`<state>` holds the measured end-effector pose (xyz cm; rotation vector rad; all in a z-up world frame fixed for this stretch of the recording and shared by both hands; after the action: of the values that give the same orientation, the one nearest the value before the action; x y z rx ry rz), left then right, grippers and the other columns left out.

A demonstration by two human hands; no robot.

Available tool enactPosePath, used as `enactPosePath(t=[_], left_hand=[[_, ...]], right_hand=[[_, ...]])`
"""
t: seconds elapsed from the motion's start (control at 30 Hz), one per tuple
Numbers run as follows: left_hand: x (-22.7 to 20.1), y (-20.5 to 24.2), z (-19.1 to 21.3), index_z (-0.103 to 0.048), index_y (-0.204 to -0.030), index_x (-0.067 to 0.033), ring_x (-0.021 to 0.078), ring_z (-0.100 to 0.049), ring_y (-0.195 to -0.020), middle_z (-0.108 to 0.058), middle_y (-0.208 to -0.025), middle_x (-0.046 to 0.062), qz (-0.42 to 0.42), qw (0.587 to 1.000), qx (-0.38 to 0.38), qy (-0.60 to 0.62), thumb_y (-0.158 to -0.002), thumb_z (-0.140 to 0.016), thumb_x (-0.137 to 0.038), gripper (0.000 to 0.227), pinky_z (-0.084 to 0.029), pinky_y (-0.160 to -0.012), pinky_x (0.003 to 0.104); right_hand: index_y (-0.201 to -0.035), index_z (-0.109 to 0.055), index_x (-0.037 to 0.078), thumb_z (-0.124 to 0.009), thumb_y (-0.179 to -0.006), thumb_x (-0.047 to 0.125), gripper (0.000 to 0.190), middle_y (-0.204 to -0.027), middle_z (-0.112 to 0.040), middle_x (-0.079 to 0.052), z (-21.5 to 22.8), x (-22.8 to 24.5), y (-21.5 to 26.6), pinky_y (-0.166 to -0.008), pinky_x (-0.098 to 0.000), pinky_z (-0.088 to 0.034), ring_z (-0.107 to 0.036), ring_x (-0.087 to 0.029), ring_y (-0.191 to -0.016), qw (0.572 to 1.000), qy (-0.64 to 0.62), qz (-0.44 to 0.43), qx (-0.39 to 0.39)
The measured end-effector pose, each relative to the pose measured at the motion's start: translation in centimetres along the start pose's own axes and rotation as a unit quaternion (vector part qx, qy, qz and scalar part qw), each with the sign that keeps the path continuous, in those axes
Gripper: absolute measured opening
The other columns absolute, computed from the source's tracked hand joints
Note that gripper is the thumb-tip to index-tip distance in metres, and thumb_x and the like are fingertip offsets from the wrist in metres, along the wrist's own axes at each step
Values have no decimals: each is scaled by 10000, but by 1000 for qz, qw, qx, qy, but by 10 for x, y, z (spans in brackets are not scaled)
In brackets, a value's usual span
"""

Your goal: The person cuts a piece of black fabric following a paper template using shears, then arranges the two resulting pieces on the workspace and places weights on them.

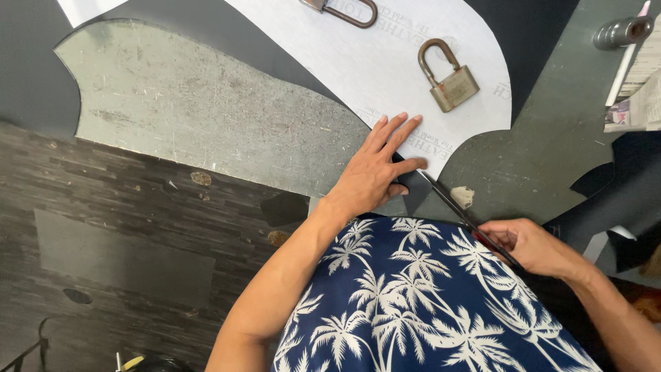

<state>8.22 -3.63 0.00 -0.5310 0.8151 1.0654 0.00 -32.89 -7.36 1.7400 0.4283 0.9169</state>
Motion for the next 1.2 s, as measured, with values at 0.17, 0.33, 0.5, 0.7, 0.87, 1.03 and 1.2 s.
enactPosePath(t=[0.17,0.33,0.5,0.7,0.87,1.03,1.2], left_hand=[[0,0,-1,-701,-1198,-227,333,-221,-1555,-266,-1658,92,-1,1000,-1,-3,-597,-900,-203,633,-186,-1319,522],[1,0,0,-701,-1194,-229,333,-223,-1551,-264,-1653,92,1,1000,1,2,-586,-902,-208,641,-187,-1315,522],[-1,-1,1,-641,-1247,-196,338,-222,-1553,-265,-1657,93,-7,1000,-4,-1,-600,-909,-212,701,-181,-1315,527],[-1,-2,2,-571,-1274,-128,336,-231,-1551,-276,-1650,95,2,1000,-5,12,-568,-914,-210,789,-186,-1319,518],[0,-1,5,-559,-1275,-127,337,-231,-1554,-273,-1653,103,-3,1000,-8,10,-582,-914,-210,783,-183,-1323,522],[-1,-3,2,-520,-1306,-78,348,-231,-1548,-283,-1643,114,2,1000,-3,12,-600,-912,-198,817,-180,-1315,527],[-2,-4,2,-514,-1302,-56,356,-235,-1541,-285,-1635,133,5,1000,3,6,-589,-911,-186,826,-184,-1307,531]], right_hand=[[-1238,-710,-2,-840,-750,122,520,-949,-835,-99,1,-6,0,-776,-308,-582,-736,-149,-816,1000,15,6,-23],[-1214,-732,-6,-854,-761,142,492,-847,-809,-99,4,-9,-1,-715,-309,-564,-706,-142,-750,999,35,-8,-40],[-1219,-729,0,-826,-766,118,478,-874,-807,-67,5,-2,-9,-742,-276,-567,-696,-119,-770,997,56,14,-44],[-1217,-741,-3,-829,-797,125,448,-836,-776,-77,6,-4,-9,-685,-297,-536,-659,-131,-728,997,48,-9,-55],[-1174,-750,-26,-803,-793,88,402,-829,-761,-49,-3,10,-14,-672,-267,-530,-645,-98,-728,999,7,29,-28],[-1065,-736,-28,-841,-766,34,323,-780,-662,6,-5,26,-19,-658,-235,-491,-587,-59,-720,996,61,55,-25],[-1052,-723,-18,-821,-776,41,299,-707,-633,-4,-13,29,-18,-573,-257,-421,-542,-85,-638,999,20,39,-11]])
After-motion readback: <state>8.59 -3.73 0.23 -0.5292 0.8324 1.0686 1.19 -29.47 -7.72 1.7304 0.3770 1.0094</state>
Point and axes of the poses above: each hand's wrist, its own y-axis away from the middle knuckle, its own z-axis out of the back of the hand, x = y × z, the point moved 9 cm from there along -y, towards the middle knuckle
